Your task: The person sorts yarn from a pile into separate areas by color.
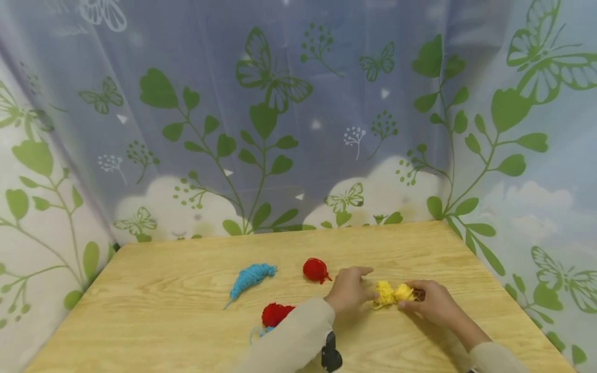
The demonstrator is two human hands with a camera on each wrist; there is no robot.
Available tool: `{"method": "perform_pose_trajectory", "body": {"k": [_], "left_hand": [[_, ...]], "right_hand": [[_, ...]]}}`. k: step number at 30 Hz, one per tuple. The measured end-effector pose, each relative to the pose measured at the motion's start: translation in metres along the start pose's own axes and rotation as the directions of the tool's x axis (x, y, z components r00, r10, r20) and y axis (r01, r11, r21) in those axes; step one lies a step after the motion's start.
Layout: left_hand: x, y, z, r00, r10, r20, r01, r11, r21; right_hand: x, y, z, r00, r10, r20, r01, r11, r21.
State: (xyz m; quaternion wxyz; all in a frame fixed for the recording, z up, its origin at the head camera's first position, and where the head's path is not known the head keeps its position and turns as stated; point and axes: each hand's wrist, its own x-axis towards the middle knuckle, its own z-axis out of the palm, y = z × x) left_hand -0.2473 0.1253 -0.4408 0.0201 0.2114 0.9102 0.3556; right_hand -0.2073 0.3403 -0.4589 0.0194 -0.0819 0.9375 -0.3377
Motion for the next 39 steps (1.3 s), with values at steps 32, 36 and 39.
{"method": "perform_pose_trajectory", "body": {"k": [32,36,39], "left_hand": [[-0.026,-0.13,-0.156,0.989,0.102,-0.109,-0.102,0.995,0.003],[-0.038,-0.148,-0.162,0.99,0.063,-0.128,-0.066,0.998,-0.024],[-0.047,-0.16,-0.166,0.99,0.026,-0.14,-0.032,0.999,-0.036]], "right_hand": [[-0.001,-0.004,0.0,1.0,0.009,-0.016,-0.009,0.999,-0.044],[-0.001,-0.004,0.0,1.0,0.01,-0.021,-0.011,0.999,-0.045],[-0.001,-0.004,0.001,1.0,0.015,-0.02,-0.016,0.999,-0.04]]}}
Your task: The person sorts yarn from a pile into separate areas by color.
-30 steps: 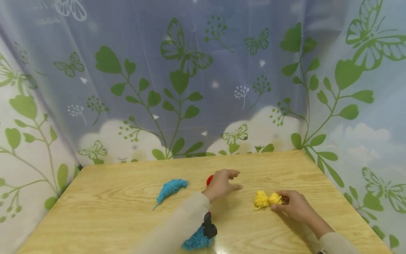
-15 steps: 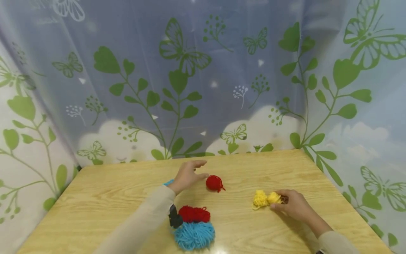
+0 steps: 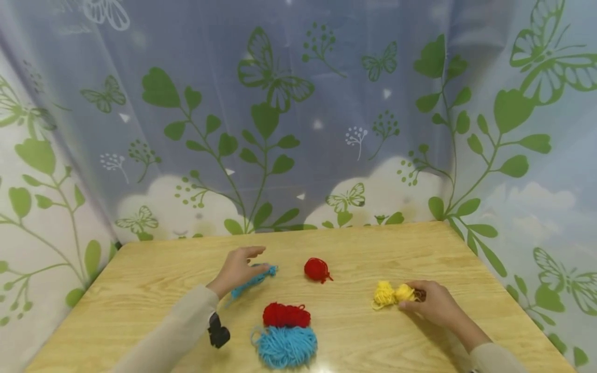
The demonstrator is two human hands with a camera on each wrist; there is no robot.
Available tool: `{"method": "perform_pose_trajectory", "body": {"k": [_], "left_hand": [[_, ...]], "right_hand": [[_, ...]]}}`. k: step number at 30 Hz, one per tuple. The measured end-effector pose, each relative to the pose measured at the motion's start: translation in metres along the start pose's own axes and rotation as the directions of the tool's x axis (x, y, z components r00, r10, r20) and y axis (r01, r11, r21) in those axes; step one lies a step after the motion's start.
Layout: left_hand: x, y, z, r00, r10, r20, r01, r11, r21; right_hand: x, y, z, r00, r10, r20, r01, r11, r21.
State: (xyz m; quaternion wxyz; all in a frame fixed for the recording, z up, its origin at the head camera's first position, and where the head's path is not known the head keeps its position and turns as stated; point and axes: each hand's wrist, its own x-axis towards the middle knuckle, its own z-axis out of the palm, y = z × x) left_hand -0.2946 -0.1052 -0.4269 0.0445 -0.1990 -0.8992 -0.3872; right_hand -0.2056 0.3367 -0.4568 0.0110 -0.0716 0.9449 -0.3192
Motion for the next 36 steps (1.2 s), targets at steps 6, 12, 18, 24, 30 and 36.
{"method": "perform_pose_trajectory", "body": {"k": [6,12,18,24,30,36], "left_hand": [[-0.017,-0.018,-0.006,0.999,-0.033,-0.035,0.034,0.999,0.024],[-0.026,-0.029,-0.002,0.994,-0.099,-0.046,0.099,0.995,0.003],[-0.03,-0.034,0.005,0.99,-0.111,-0.086,0.109,0.994,-0.025],[-0.032,-0.041,0.013,0.984,-0.11,-0.137,0.106,0.994,-0.034],[-0.032,-0.045,0.015,0.979,-0.123,-0.164,0.116,0.992,-0.057],[-0.032,-0.048,0.016,0.977,-0.115,-0.177,0.106,0.993,-0.06]], "right_hand": [[-0.001,0.0,0.001,1.0,-0.003,0.001,0.003,1.0,-0.002],[-0.002,0.0,0.0,1.0,0.0,0.005,0.0,1.0,-0.005],[-0.001,0.001,0.001,1.0,0.005,0.01,-0.005,1.0,-0.002],[-0.001,0.0,0.001,1.0,0.0,0.007,0.0,1.0,-0.003],[-0.001,0.0,0.0,1.0,0.005,0.009,-0.005,1.0,0.003],[-0.001,0.001,0.0,1.0,0.01,0.006,-0.01,1.0,0.008]]}}
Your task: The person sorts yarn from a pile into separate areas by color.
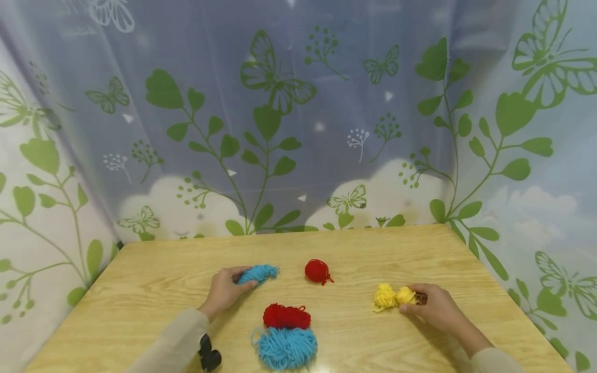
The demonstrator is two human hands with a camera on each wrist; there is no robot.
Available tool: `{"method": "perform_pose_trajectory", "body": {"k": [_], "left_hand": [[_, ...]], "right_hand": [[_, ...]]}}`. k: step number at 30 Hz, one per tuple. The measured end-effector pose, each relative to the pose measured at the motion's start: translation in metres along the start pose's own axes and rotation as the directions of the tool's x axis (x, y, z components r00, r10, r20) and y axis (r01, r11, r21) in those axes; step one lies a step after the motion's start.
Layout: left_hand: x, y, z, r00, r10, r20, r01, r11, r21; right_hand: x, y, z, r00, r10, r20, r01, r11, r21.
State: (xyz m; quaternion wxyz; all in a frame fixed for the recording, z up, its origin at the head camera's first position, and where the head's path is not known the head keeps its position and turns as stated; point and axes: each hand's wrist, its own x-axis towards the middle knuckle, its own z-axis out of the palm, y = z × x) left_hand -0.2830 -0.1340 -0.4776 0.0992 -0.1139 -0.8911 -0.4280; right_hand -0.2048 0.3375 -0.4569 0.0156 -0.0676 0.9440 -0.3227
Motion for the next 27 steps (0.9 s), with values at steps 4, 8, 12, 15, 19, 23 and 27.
{"method": "perform_pose_trajectory", "body": {"k": [4,8,12,15,19,23,27], "left_hand": [[0.0,-0.002,0.0,1.0,-0.011,-0.011,0.011,1.0,-0.011],[-0.001,-0.002,0.001,1.0,-0.012,-0.02,0.012,1.0,-0.017],[-0.001,-0.002,0.0,1.0,-0.01,-0.02,0.009,1.0,-0.024],[-0.001,-0.002,0.0,1.0,-0.008,-0.019,0.008,0.999,-0.032],[0.001,-0.002,0.0,1.0,-0.009,-0.014,0.009,0.999,-0.038],[0.0,-0.002,0.001,1.0,-0.019,-0.011,0.019,0.999,-0.036],[-0.001,-0.003,0.001,1.0,-0.012,-0.015,0.012,0.999,-0.038]], "right_hand": [[0.0,0.0,0.0,1.0,0.008,0.01,-0.009,1.0,0.009],[0.001,0.0,0.0,1.0,0.01,0.014,-0.01,1.0,0.001],[0.002,-0.001,-0.001,1.0,0.004,0.0,-0.004,1.0,-0.01],[0.001,-0.002,-0.001,1.0,-0.001,-0.01,0.001,1.0,-0.026],[-0.001,-0.008,-0.005,0.999,-0.031,-0.027,0.03,0.999,-0.045],[-0.002,-0.017,-0.008,0.996,-0.06,-0.064,0.056,0.997,-0.06],[-0.004,-0.034,-0.007,0.986,-0.124,-0.116,0.11,0.987,-0.12]]}}
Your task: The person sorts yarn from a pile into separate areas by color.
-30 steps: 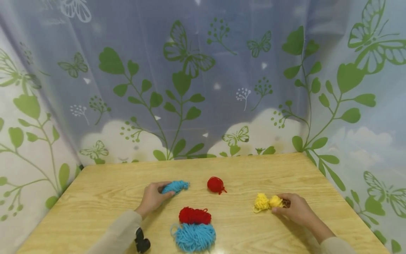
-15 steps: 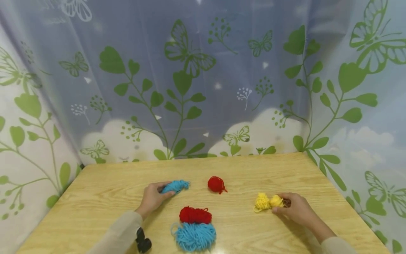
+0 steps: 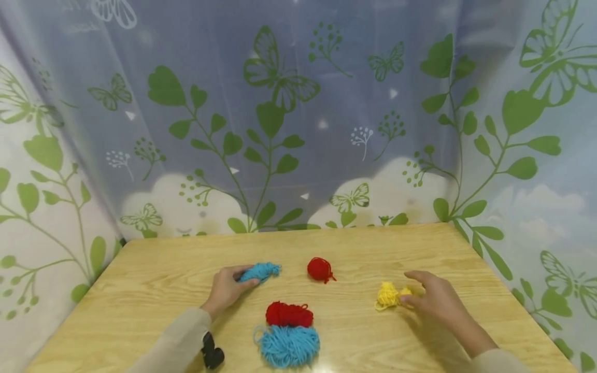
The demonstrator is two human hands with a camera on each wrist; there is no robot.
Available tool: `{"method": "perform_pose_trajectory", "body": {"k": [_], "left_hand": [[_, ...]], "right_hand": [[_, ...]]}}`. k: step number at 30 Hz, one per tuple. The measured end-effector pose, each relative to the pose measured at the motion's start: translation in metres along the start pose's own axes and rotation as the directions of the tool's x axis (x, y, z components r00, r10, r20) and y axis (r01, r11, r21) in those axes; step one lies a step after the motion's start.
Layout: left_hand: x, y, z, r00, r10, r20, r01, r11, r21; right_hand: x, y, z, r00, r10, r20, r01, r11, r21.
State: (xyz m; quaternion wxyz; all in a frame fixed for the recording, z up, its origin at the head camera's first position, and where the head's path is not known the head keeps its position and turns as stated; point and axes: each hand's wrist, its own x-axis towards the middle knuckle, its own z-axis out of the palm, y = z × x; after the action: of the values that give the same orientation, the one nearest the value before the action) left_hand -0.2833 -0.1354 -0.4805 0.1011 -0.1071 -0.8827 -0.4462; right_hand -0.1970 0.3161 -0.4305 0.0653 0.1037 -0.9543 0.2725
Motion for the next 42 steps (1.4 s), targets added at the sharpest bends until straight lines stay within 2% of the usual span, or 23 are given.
{"method": "perform_pose_trajectory", "body": {"k": [6,11,14,17,19,23,27,34,39,42], "left_hand": [[-0.001,0.0,0.001,1.0,0.018,0.0,-0.018,1.0,-0.003],[-0.001,0.0,0.001,1.0,0.012,-0.008,-0.012,1.0,0.012],[-0.002,0.0,0.001,1.0,0.012,-0.008,-0.012,1.0,0.015],[-0.002,0.001,0.001,1.0,0.018,-0.006,-0.018,1.0,0.014],[-0.002,0.001,0.001,1.0,0.021,-0.007,-0.02,1.0,0.012],[-0.001,0.001,0.0,1.0,0.015,-0.008,-0.015,1.0,0.015],[0.0,0.001,-0.001,1.0,0.009,-0.01,-0.009,1.0,0.014],[0.0,0.002,0.0,1.0,0.002,-0.017,-0.002,1.0,0.001],[-0.001,0.002,-0.001,1.0,0.0,-0.02,0.0,1.0,0.0],[-0.001,0.002,-0.001,1.0,0.004,-0.019,-0.004,1.0,0.0]], "right_hand": [[-0.001,-0.041,0.011,0.99,-0.121,-0.069,0.122,0.993,0.004],[-0.001,-0.078,0.032,0.982,-0.184,-0.048,0.186,0.981,0.056],[-0.003,-0.095,0.045,0.976,-0.219,0.009,0.217,0.97,0.114],[-0.005,-0.107,0.057,0.956,-0.282,0.077,0.262,0.944,0.2],[-0.005,-0.113,0.063,0.935,-0.326,0.139,0.281,0.921,0.27],[-0.005,-0.124,0.072,0.887,-0.381,0.261,0.28,0.894,0.35],[-0.004,-0.134,0.079,0.858,-0.398,0.324,0.275,0.89,0.364],[-0.001,-0.144,0.087,0.843,-0.412,0.346,0.297,0.893,0.338],[-0.001,-0.148,0.093,0.842,-0.324,0.431,0.21,0.933,0.292],[-0.001,-0.149,0.096,0.841,-0.286,0.459,0.168,0.945,0.28]]}}
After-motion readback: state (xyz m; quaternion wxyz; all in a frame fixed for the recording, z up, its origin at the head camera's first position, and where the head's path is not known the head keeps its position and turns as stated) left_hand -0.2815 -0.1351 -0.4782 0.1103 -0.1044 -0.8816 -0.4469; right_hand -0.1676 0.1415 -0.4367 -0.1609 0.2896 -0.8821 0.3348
